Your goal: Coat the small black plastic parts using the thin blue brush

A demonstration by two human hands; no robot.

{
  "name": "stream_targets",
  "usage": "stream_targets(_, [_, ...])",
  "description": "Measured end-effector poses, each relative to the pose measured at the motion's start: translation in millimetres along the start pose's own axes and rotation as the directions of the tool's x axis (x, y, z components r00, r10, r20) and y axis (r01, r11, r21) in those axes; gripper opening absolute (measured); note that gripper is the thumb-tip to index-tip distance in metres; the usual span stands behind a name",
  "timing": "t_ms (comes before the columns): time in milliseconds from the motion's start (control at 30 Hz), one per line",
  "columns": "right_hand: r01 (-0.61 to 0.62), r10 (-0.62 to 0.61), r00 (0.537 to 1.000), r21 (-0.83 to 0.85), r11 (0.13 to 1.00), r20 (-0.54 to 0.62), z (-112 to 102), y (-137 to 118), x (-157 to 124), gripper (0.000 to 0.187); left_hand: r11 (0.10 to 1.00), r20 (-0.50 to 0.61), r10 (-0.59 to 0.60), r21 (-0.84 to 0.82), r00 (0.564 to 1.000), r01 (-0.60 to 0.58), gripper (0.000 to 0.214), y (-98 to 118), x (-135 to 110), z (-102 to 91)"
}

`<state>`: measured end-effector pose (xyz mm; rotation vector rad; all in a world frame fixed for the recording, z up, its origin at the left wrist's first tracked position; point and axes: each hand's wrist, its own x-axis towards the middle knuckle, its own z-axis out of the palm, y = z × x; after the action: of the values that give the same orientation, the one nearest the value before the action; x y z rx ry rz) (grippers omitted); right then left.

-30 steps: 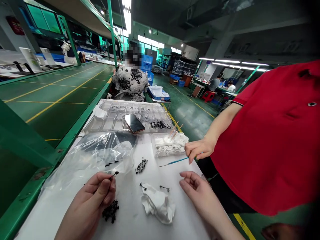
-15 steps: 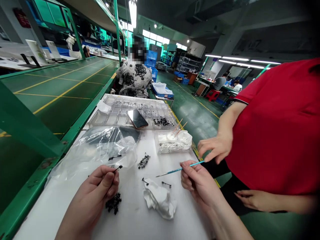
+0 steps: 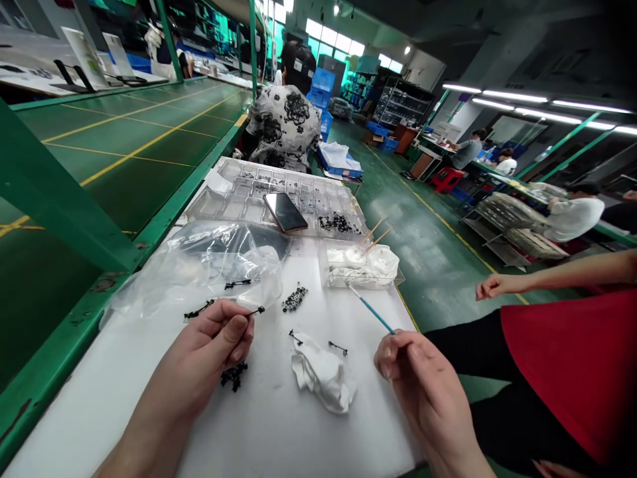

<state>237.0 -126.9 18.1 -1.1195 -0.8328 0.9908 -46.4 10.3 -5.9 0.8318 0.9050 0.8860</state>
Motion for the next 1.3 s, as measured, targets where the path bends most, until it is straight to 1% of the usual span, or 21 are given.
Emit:
stream_targets(67, [0.152, -0.151, 0.988, -0.135, 0.979, 0.02, -7, -4, -2, 0.029, 1.0, 0.0, -0.007, 0.016, 1.0, 0.007, 0.033, -1, 0, 0.6])
stream_targets(100, [0.235, -0.235, 0.972, -0.163, 0.958, 0.019, -10, -9, 0, 0.03, 1.0, 0.002, -0.008, 0.025, 1.0, 0.008, 0.033, -1, 0, 1.0])
stream_targets(133, [0.314, -0.317, 0.948, -0.176, 0.933, 0.009, -12, -15, 3, 0.03, 0.999, 0.004, -0.007, 0.034, 1.0, 0.007, 0.033, -1, 0, 1.2])
stream_targets(200, [0.467, -0.479, 0.878, -0.191, 0.863, -0.017, -13, -31, 15, 0.028, 0.999, 0.007, 0.001, 0.048, 1.0, -0.002, 0.033, -1, 0, 1.4])
stream_targets(267, [0.559, -0.576, 0.817, -0.2, 0.805, -0.032, -12, -43, 27, 0.025, 0.999, 0.01, 0.005, 0.054, 1.0, -0.005, 0.034, -2, -1, 1.1])
stream_targets(333, [0.586, -0.61, 0.791, -0.237, 0.775, -0.039, -9, -48, 35, 0.026, 0.998, 0.009, -0.001, 0.058, 1.0, 0.001, 0.033, -3, -1, 0.4])
stream_targets(400, [0.553, -0.592, 0.805, -0.318, 0.77, -0.035, -3, -43, 36, 0.028, 0.997, 0.015, -0.022, 0.074, 1.0, 0.02, 0.032, -5, -1, -0.1])
stream_targets(467, [0.498, -0.528, 0.849, -0.373, 0.783, 0.024, 5, -31, 34, 0.031, 0.994, 0.035, -0.045, 0.101, 0.998, 0.041, 0.03, -8, -2, 0.3])
stream_targets(533, [0.435, -0.422, 0.899, -0.329, 0.838, 0.113, 14, -18, 37, 0.037, 0.991, 0.067, -0.061, 0.123, 0.996, 0.052, 0.028, -10, -3, 1.4])
stream_targets(567, [0.411, -0.387, 0.912, -0.28, 0.868, 0.138, 18, -12, 40, 0.038, 0.99, 0.08, -0.064, 0.131, 0.995, 0.053, 0.028, -11, -3, 2.0])
stream_targets(633, [0.38, -0.36, 0.925, -0.223, 0.898, 0.123, 24, -3, 50, 0.036, 0.988, 0.095, -0.063, 0.143, 0.993, 0.05, 0.027, -11, -4, 2.7])
stream_targets(667, [0.378, -0.363, 0.926, -0.26, 0.889, 0.105, 25, 1, 55, 0.033, 0.988, 0.097, -0.065, 0.145, 0.993, 0.051, 0.027, -12, -5, 2.5])
stream_targets(700, [0.396, -0.382, 0.917, -0.358, 0.846, 0.113, 25, 5, 58, 0.029, 0.988, 0.094, -0.066, 0.146, 0.993, 0.051, 0.027, -12, -5, 1.9])
stream_targets(733, [0.428, -0.409, 0.9, -0.485, 0.762, 0.153, 23, 9, 60, 0.024, 0.988, 0.089, -0.068, 0.146, 0.994, 0.054, 0.027, -13, -4, 1.0])
stream_targets(800, [0.506, -0.441, 0.85, -0.678, 0.534, 0.288, 17, 18, 54, 0.018, 0.986, 0.085, -0.077, 0.155, 0.993, 0.063, 0.027, -14, -4, -1.2])
stream_targets(867, [0.567, -0.441, 0.803, -0.744, 0.354, 0.402, 8, 29, 40, 0.03, 0.983, 0.084, -0.09, 0.167, 0.992, 0.075, 0.028, -15, -3, -1.9])
stream_targets(900, [0.574, -0.432, 0.794, -0.761, 0.303, 0.427, 4, 35, 32, 0.037, 0.982, 0.08, -0.096, 0.168, 0.992, 0.081, 0.029, -15, -3, -1.2])
stream_targets(967, [0.557, -0.388, 0.803, -0.801, 0.221, 0.452, -2, 46, 18, 0.045, 0.982, 0.068, -0.104, 0.164, 0.992, 0.092, 0.032, -13, -4, 2.7])
stream_targets(1033, [0.539, -0.341, 0.819, -0.823, 0.18, 0.462, -4, 55, 11, 0.044, 0.982, 0.046, -0.109, 0.161, 0.993, 0.101, 0.036, -9, -5, 8.6])
stream_targets(1200, [0.522, -0.299, 0.842, -0.817, 0.246, 0.448, -4, 67, 14, 0.029, 0.974, 0.016, -0.158, 0.169, 0.987, 0.153, 0.041, -5, -6, 16.5])
stream_targets(1300, [0.524, -0.353, 0.836, -0.802, 0.287, 0.42, -3, 59, 15, 0.027, 0.972, 0.046, -0.17, 0.175, 0.984, 0.16, 0.042, -6, -5, 14.4])
